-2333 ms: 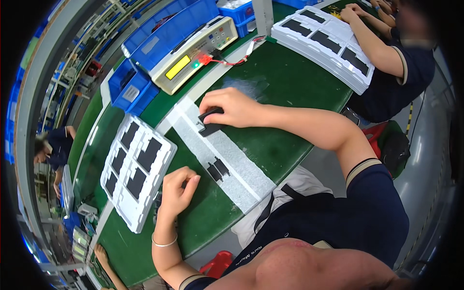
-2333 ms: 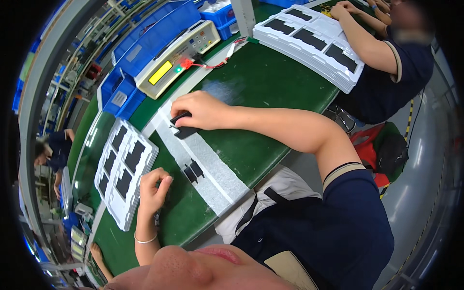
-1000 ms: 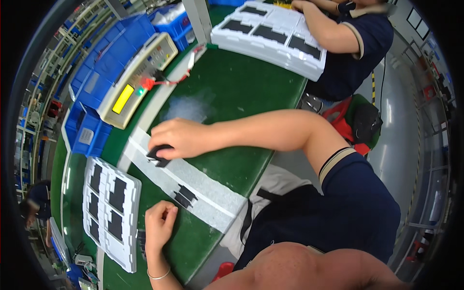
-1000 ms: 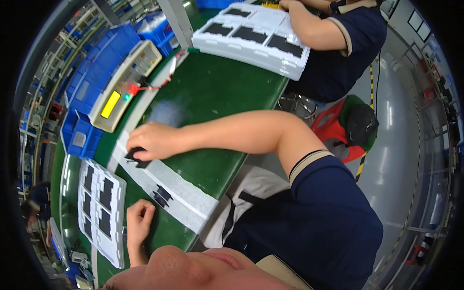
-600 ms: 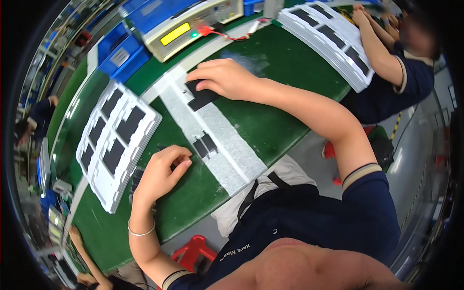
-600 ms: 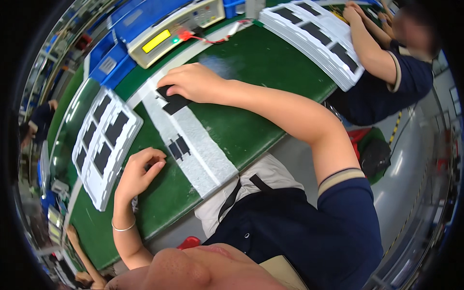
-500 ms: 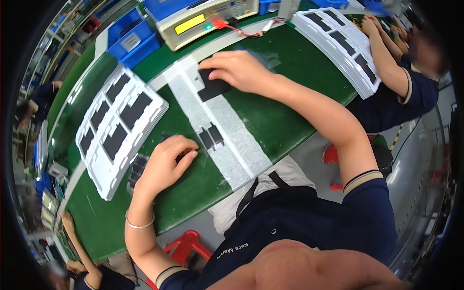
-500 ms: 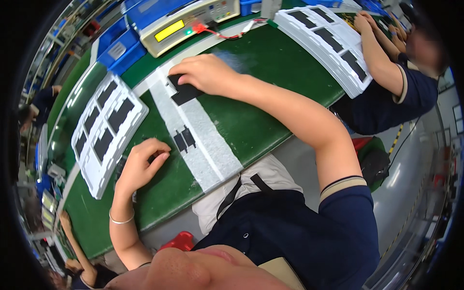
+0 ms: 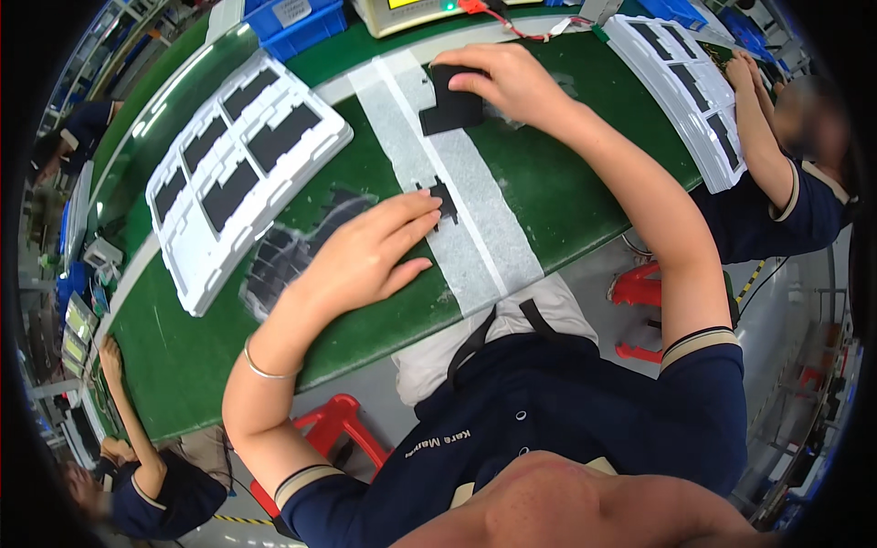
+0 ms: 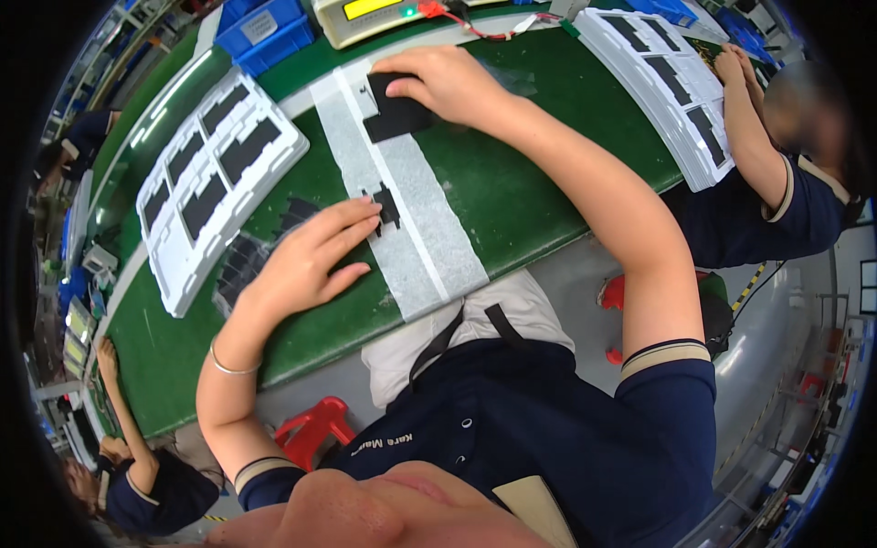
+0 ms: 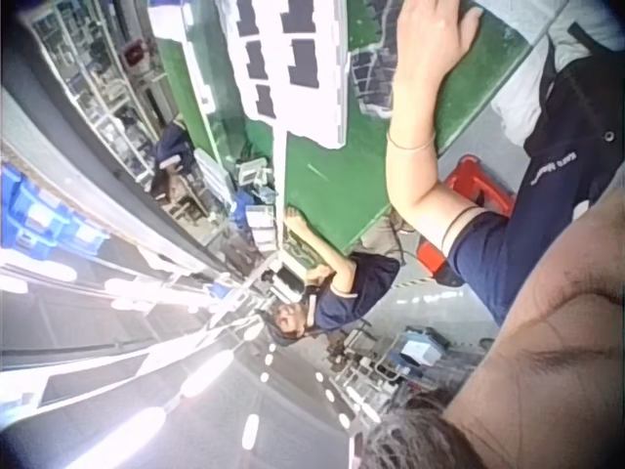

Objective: The recorder is assembling small electronic components, specifically attaching a black plastic housing to another part.

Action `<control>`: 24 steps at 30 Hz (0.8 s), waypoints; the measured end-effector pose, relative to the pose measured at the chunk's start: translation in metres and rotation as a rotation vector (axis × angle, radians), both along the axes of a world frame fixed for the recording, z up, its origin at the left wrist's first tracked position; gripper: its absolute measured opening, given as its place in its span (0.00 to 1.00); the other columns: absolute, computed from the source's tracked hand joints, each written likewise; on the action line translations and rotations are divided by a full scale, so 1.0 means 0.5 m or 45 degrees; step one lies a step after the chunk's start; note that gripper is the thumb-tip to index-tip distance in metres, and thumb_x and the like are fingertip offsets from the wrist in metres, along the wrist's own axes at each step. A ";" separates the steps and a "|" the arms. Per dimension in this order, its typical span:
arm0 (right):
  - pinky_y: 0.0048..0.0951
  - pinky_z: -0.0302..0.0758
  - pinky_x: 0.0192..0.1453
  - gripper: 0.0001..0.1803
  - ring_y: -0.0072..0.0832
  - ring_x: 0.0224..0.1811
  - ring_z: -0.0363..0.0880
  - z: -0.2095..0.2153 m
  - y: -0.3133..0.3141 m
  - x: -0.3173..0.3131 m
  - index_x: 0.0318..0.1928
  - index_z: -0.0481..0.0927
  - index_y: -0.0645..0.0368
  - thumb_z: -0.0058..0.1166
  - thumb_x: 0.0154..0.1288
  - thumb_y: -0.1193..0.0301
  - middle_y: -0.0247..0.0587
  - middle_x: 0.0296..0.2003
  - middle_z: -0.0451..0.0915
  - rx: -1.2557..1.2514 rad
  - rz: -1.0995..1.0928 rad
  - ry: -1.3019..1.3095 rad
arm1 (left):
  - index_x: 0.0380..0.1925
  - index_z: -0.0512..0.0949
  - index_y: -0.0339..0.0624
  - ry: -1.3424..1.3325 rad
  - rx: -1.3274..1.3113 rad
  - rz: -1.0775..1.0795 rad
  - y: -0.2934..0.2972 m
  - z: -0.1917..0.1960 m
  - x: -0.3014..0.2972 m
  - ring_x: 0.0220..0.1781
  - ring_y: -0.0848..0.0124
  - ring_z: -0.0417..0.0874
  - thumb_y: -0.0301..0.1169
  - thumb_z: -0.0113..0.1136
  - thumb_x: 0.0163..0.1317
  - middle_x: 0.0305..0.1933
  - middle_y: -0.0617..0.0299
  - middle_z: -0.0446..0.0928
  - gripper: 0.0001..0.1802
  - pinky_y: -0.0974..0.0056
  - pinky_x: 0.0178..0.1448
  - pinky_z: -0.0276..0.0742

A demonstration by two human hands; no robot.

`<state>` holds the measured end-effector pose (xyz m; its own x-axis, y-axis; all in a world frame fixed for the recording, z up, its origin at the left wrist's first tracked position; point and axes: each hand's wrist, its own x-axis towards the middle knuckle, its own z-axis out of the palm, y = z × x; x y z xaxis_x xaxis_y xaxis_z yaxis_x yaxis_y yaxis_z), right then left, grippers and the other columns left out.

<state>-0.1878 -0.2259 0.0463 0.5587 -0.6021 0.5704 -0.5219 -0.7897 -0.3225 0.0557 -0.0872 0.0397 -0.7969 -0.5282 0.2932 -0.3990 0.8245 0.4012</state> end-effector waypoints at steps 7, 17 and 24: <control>0.34 0.74 0.40 0.18 0.41 0.36 0.77 0.005 0.016 0.004 0.46 0.78 0.57 0.59 0.52 0.69 0.42 0.35 0.77 -0.037 0.004 -0.067 | 0.43 0.74 0.32 -0.037 -0.076 0.048 -0.006 0.000 -0.013 0.57 0.55 0.73 0.26 0.63 0.46 0.53 0.50 0.72 0.21 0.59 0.58 0.72; 0.38 0.72 0.45 0.18 0.42 0.42 0.76 0.006 0.026 -0.008 0.45 0.79 0.56 0.60 0.51 0.69 0.44 0.36 0.78 0.135 0.113 -0.113 | 0.41 0.75 0.32 -0.061 -0.103 0.092 0.005 0.000 -0.034 0.55 0.53 0.74 0.20 0.62 0.43 0.52 0.49 0.73 0.20 0.57 0.56 0.74; 0.34 0.73 0.43 0.16 0.40 0.38 0.77 0.022 0.020 -0.020 0.45 0.78 0.56 0.58 0.54 0.71 0.43 0.35 0.78 0.106 0.176 -0.105 | 0.42 0.75 0.34 -0.074 -0.073 0.109 0.005 0.013 -0.032 0.56 0.55 0.74 0.20 0.62 0.44 0.53 0.51 0.73 0.20 0.59 0.57 0.73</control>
<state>-0.1980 -0.2162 0.0575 0.5930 -0.5697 0.5690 -0.3793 -0.8210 -0.4268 0.0398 -0.0848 0.0462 -0.7663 -0.5786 0.2794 -0.4901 0.8075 0.3281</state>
